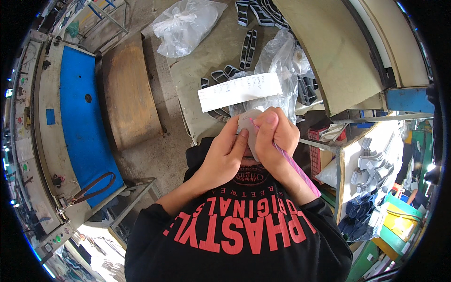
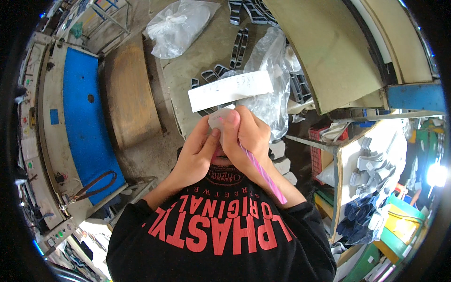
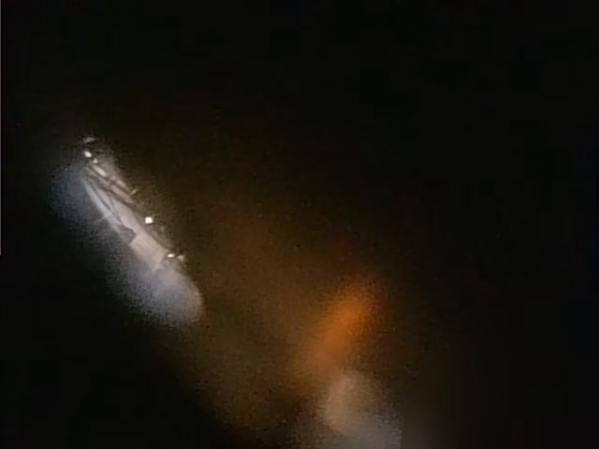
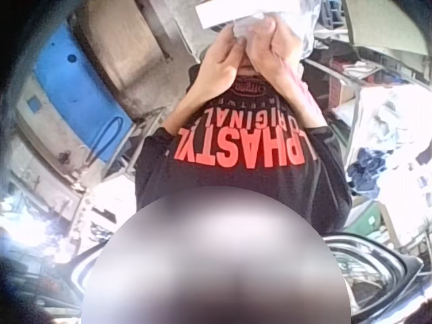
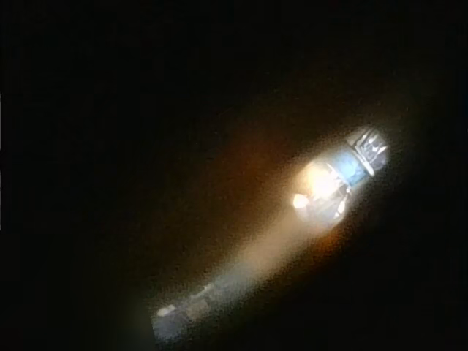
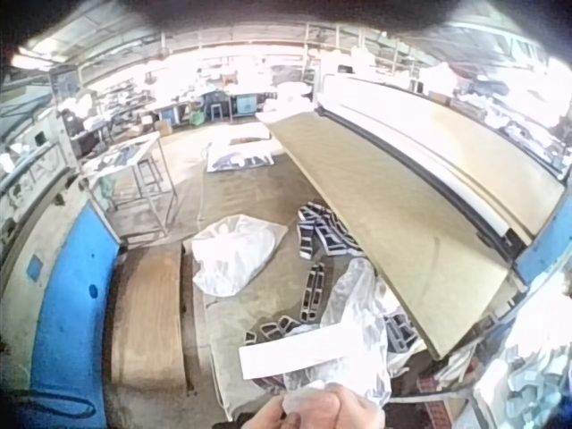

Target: The person writes on small white tags with a pink pen, then places the tags and gray plastic parts into a clear plastic bag. They tie the bag and move it to a nearby table, then pick up a stack of white parts and place them on the table.

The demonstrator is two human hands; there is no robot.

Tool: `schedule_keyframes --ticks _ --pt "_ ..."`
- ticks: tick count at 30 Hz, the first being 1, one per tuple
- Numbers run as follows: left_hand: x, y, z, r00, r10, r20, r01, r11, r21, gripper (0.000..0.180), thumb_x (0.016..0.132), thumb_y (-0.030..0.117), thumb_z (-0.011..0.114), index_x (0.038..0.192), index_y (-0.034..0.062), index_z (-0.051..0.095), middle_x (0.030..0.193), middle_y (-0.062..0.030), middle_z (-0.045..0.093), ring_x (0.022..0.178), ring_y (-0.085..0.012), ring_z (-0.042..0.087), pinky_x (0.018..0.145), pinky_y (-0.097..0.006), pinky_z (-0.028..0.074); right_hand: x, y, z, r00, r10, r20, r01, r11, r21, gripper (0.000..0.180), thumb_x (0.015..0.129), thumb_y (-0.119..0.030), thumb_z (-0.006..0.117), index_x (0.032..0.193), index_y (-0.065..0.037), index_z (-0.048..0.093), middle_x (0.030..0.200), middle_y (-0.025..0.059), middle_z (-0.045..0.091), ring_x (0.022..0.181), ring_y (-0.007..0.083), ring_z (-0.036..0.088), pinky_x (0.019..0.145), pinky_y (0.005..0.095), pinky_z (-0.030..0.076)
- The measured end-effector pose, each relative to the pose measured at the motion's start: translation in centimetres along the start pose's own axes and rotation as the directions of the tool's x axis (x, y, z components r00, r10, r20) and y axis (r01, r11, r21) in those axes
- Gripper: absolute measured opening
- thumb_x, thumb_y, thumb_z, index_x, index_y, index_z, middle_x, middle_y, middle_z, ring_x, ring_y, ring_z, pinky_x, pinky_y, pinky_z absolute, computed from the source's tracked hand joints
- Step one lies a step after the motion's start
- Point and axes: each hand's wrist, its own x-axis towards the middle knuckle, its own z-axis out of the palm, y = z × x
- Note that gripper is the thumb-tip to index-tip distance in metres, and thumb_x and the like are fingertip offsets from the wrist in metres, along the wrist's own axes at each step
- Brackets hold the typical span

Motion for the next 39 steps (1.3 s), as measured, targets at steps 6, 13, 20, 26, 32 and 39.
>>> schedule_keyframes --ticks 6,13,20,26,32,39 --pt "-0.1 0.1 0.1 1.0 -0.003 0.005 0.003 1.0 0.002 0.036 0.112 0.019 0.036 0.145 0.0055 0.034 0.126 -0.0137 0.056 0.107 -0.0245 0.069 0.088 -0.04 0.064 0.2 0.0 0.0 1.0 -0.001 -0.025 0.002 0.999 0.041 0.038 0.108 -0.024 0.044 0.081 -0.002 0.059 0.067 0.0075 0.061 0.057 0.0152 0.061 0.056 0.0288 0.048" --pt "-0.1 0.0 0.2 1.0 0.012 -0.001 -0.012 1.0 -0.009 0.037 0.112 0.019 0.036 0.146 0.0058 0.033 0.127 -0.0142 0.056 0.108 -0.0263 0.069 0.089 -0.042 0.063 0.2 -0.3 0.1 0.996 0.004 -0.09 0.001 0.998 0.057 0.038 0.108 -0.023 0.044 0.081 -0.002 0.059 0.064 0.0073 0.06 0.056 0.0144 0.059 0.055 0.0283 0.047" --pt "0.1 0.1 0.1 1.0 -0.009 -0.001 0.009 0.998 -0.068 0.037 0.112 0.018 0.035 0.147 0.0064 0.033 0.127 -0.0143 0.056 0.107 -0.0266 0.07 0.088 -0.042 0.063 0.5 0.0 0.2 0.999 0.023 -0.046 -0.02 0.998 0.061 0.038 0.109 -0.022 0.044 0.081 -0.001 0.058 0.065 0.0071 0.06 0.056 0.0133 0.059 0.055 0.0282 0.046" --pt "0.1 0.3 0.0 0.999 -0.045 -0.005 0.044 0.996 -0.075 0.037 0.112 0.018 0.035 0.147 0.0066 0.032 0.125 -0.0148 0.058 0.106 -0.0268 0.07 0.087 -0.041 0.063 0.5 0.1 0.4 0.998 0.018 -0.063 -0.014 0.997 0.07 0.039 0.109 -0.024 0.044 0.082 0.0 0.057 0.064 0.0067 0.06 0.057 0.0132 0.059 0.055 0.028 0.046" --pt "-0.1 0.3 -0.1 0.998 -0.062 -0.005 0.061 0.989 -0.136 0.037 0.112 0.019 0.035 0.147 0.0067 0.032 0.125 -0.016 0.058 0.107 -0.0282 0.07 0.088 -0.042 0.063 0.6 0.2 0.7 0.996 0.034 -0.086 -0.029 0.997 0.068 0.041 0.109 -0.026 0.043 0.081 -0.001 0.057 0.064 0.0065 0.059 0.056 0.0131 0.058 0.055 0.0281 0.046" --pt "-0.2 0.2 -0.4 0.998 -0.065 -0.012 0.063 0.99 -0.129 0.037 0.112 0.018 0.034 0.147 0.0063 0.031 0.124 -0.0158 0.059 0.11 -0.0291 0.068 0.089 -0.044 0.063 0.6 -0.4 0.9 0.991 0.066 -0.113 -0.059 0.996 0.066 0.042 0.11 -0.027 0.043 0.079 -0.002 0.057 0.063 0.0066 0.059 0.056 0.0135 0.057 0.055 0.029 0.046"
